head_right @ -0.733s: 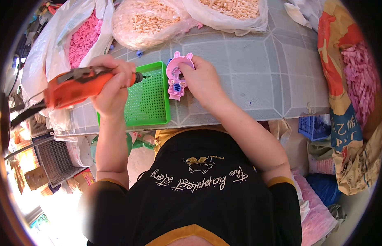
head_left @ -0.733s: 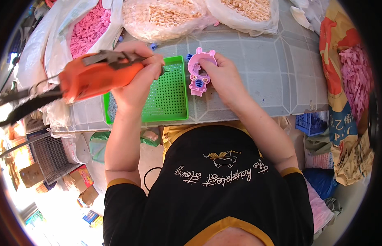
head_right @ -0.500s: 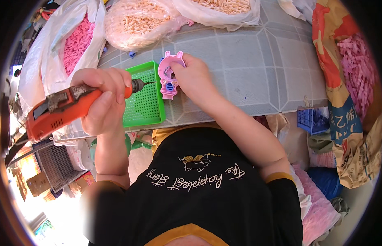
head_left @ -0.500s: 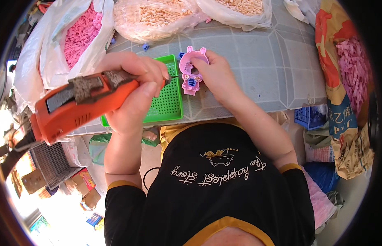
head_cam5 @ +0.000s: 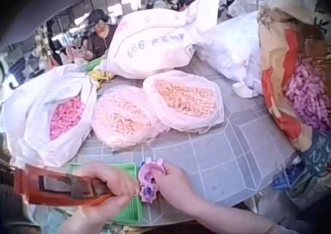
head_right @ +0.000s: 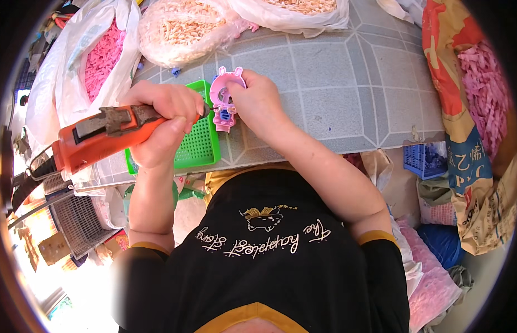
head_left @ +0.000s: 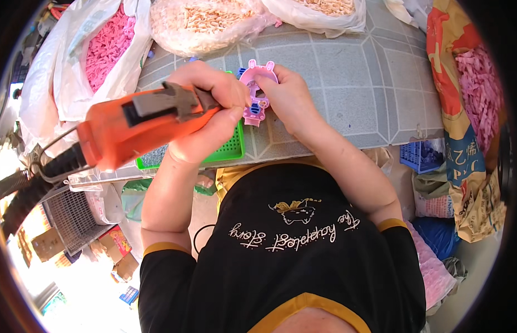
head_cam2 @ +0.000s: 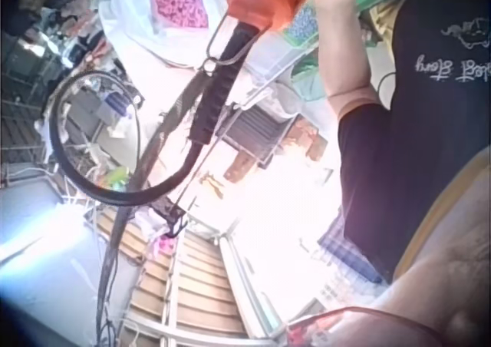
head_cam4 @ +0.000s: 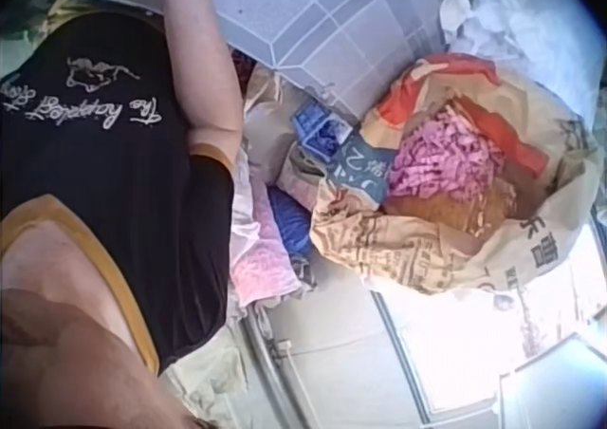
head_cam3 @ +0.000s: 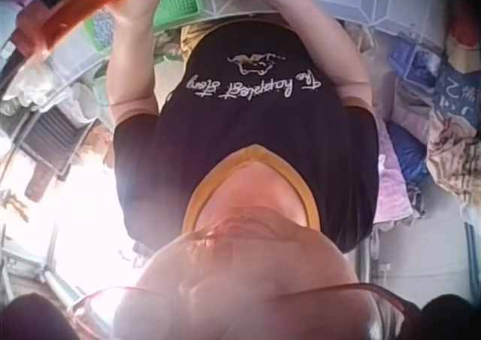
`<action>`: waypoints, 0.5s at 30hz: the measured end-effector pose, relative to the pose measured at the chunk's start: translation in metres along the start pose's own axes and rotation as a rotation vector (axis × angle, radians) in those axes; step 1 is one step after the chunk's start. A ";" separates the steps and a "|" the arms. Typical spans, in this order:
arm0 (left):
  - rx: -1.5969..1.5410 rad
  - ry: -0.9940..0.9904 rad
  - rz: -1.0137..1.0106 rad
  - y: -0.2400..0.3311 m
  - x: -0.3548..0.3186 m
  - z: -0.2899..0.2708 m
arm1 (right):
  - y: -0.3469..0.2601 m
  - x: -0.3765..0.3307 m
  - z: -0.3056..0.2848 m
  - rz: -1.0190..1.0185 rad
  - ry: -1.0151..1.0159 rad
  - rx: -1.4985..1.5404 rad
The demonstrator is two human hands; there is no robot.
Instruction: Assembling small plastic pig-shaped toy parts and using a glue gun to attach components.
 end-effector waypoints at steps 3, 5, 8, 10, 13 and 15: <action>0.072 0.049 -0.021 -0.003 -0.004 0.000 | 0.005 0.001 -0.001 0.005 0.015 0.122; 0.103 0.090 -0.053 -0.001 -0.006 -0.005 | -0.001 -0.001 0.001 -0.053 -0.023 0.087; 0.132 0.155 -0.046 0.008 -0.004 -0.018 | 0.001 0.000 -0.003 -0.083 0.003 0.057; 0.141 0.187 -0.007 0.014 -0.005 -0.028 | 0.002 -0.001 -0.004 -0.073 0.010 0.073; 0.055 0.321 0.008 -0.002 -0.014 -0.054 | 0.001 -0.003 -0.001 -0.038 -0.008 0.110; 0.125 0.339 -0.053 -0.013 -0.018 -0.056 | 0.002 -0.003 0.002 -0.012 -0.030 0.133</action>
Point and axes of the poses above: each hand's wrist, its own x-axis towards the middle knuckle, its own z-axis out of the palm, y = z × x, the point moved 10 cm from there along x, towards the middle knuckle, and after that the axes turned 15 degrees about x, right-handed, at the moved point
